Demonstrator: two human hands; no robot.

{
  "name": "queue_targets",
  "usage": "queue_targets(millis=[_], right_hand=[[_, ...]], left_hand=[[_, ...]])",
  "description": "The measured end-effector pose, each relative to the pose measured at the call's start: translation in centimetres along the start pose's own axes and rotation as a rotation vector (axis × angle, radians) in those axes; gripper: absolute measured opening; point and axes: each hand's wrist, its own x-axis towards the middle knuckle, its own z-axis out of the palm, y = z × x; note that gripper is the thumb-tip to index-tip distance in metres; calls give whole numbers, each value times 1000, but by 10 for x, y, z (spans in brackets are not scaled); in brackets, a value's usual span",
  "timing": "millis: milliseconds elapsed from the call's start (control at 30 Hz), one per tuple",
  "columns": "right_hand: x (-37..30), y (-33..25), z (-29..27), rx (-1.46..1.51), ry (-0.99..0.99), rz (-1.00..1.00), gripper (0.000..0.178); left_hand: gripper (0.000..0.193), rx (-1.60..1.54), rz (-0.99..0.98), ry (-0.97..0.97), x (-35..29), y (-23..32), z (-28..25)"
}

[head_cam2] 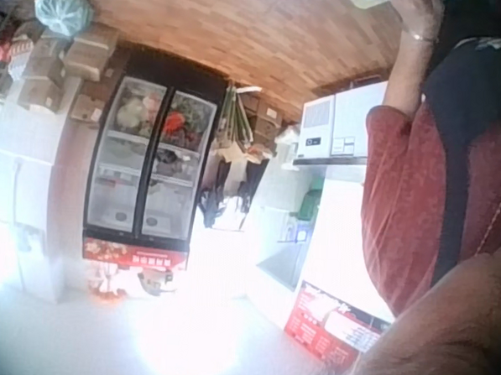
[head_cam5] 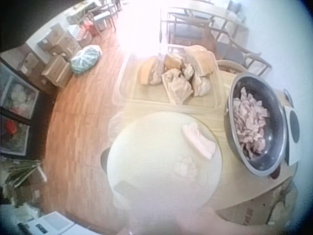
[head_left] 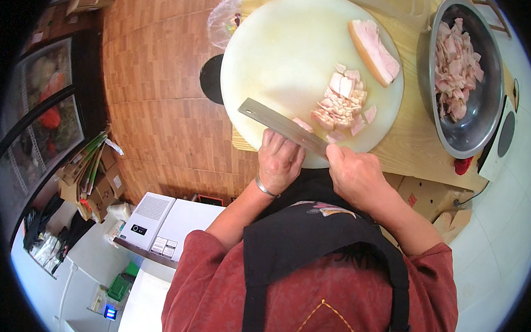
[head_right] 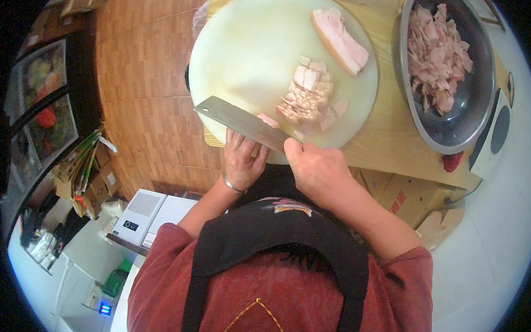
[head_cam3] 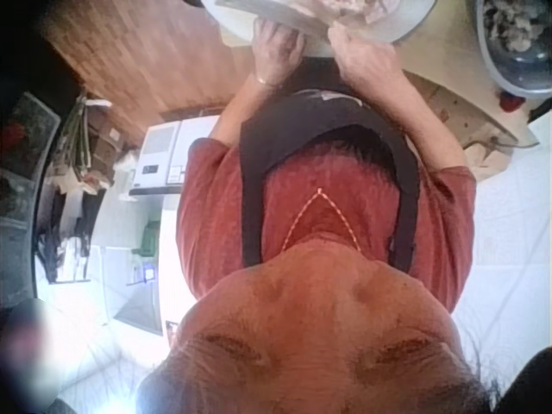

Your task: The person slices a piece of pork belly into thin strips on a white cutting board using a cleaver. The sliced pieces are transferred into a metal bowl. The person continues slicing additional pieces of pork belly in the same manner.

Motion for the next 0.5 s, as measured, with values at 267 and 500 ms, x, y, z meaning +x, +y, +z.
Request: queue_targets(millis=[267, 500], right_hand=[[-27, 11, -2, 13, -55, 32, 12], [47, 0, 17, 70, 98, -57, 13]], left_hand=[[31, 3, -20, 41, -6, -2, 4], [29, -31, -3, 37, -4, 0, 2]])
